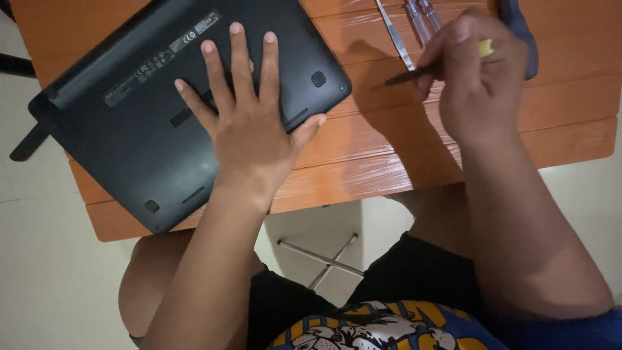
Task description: The person is reassembling a laptop by flipping it over and screwing the bottom cover back onto the main body using a small screwdriver.
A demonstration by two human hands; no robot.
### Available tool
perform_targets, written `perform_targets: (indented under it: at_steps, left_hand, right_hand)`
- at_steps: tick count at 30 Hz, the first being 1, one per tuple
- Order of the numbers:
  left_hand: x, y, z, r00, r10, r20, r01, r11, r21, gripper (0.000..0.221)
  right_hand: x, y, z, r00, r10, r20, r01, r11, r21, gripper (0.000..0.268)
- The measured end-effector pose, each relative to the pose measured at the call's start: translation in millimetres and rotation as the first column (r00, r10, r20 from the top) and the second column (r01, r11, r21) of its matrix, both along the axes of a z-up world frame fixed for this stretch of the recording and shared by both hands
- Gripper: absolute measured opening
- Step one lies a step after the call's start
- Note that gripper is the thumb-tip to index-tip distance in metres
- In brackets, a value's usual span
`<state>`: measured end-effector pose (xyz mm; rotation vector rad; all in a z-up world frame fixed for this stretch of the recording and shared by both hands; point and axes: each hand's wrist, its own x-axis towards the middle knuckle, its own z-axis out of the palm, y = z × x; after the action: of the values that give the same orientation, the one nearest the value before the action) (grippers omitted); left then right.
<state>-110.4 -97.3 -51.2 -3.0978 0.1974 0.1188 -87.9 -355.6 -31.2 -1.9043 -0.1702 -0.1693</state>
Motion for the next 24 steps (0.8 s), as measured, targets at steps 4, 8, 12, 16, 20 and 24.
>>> perform_targets:
  at_steps: [4,8,12,16,20,24]
  left_hand:
    - [-0.4,0.3,1.4,1.000,0.000,-0.015,0.000,1.000,0.002,0.116]
    - [0.6,-0.8,3.0,0.999,0.011,-0.047,-0.011,1.000,-0.003,0.118]
    - [-0.6,0.2,1.4,1.000,-0.002,0.006,0.002,1.000,-0.003,0.117]
    - [0.1,0.4,2.9,1.000,-0.006,-0.023,0.006,1.000,0.001,0.117]
    - [1.3,-1.0,6.5,0.998,0.007,-0.060,-0.008,1.000,-0.012,0.116]
    - [1.3,-1.7,7.3,0.997,0.013,-0.072,-0.013,1.000,0.010,0.117]
  right_hand:
    - [-2.4,13.3,-0.1,1.000,0.008,-0.011,-0.009,0.997,-0.077,0.052]
    - [-4.4,23.0,1.9,0.999,-0.010,-0.049,0.000,0.982,-0.189,0.050]
    - [-4.7,29.1,2.2,0.997,0.051,-0.065,-0.064,0.974,-0.217,0.046]
    - [-4.9,30.2,4.1,0.996,0.075,-0.037,-0.082,0.966,-0.245,0.045]
    - [-4.7,29.6,3.6,0.997,0.077,-0.029,-0.082,0.966,-0.246,0.045]
    - [-4.7,28.2,2.1,0.995,0.099,0.012,-0.092,0.956,-0.280,0.042]
